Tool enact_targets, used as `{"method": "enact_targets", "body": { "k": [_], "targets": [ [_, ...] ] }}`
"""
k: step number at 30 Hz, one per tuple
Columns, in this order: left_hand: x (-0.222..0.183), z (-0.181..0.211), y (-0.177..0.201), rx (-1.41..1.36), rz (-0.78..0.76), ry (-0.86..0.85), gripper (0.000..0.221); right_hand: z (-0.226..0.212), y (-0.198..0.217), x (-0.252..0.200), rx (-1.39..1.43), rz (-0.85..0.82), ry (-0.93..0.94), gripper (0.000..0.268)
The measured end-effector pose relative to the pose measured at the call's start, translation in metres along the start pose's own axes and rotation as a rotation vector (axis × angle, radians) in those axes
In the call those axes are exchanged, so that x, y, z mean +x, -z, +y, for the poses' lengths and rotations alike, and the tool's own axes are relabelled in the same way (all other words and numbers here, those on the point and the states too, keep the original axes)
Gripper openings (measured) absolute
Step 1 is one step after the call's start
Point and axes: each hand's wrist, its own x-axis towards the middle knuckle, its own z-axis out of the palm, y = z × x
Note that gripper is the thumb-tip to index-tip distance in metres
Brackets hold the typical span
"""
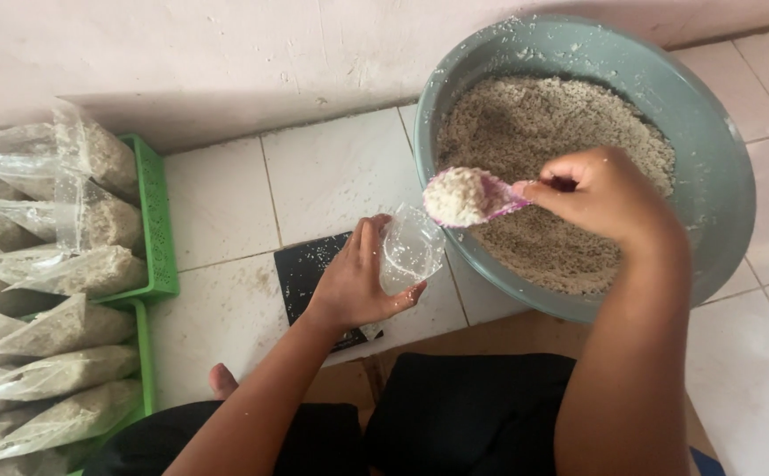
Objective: The person scoops grains from a large basin into small plastic bags using a pink scoop, weighs each bag on a digital scale, and places the filled bags into a green tray.
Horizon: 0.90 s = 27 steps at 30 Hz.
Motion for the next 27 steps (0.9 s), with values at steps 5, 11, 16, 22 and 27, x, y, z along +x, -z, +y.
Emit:
{"method": "enact_targets", "body": {
  "k": [5,11,16,22,27],
  "targets": [
    [0.001,0.0,0.003,-0.005,-0.017,0.019,0.089,-0.015,-0.001,-0.003,-0.012,-0.01,0.131,0.055],
    [0.001,-0.002,0.003,-0.006,0.002,-0.01,0.089,-0.023,-0.002,-0.005,-0.098,-0.024,0.103,0.051],
    [0.001,0.0,0.004,0.011,0.021,-0.002,0.087,-0.039,-0.006,-0.004,-0.187,-0.05,0.059,0.048],
    [0.004,0.002,0.003,0.075,-0.171,0.19,0.098,-0.081,-0.033,-0.01,-0.421,-0.015,0.126,0.039],
    [-0.003,-0.016,-0.012,0.117,-0.107,0.274,0.102,-0.089,-0.098,-0.014,-0.635,-0.026,0.158,0.019]
  ]
}}
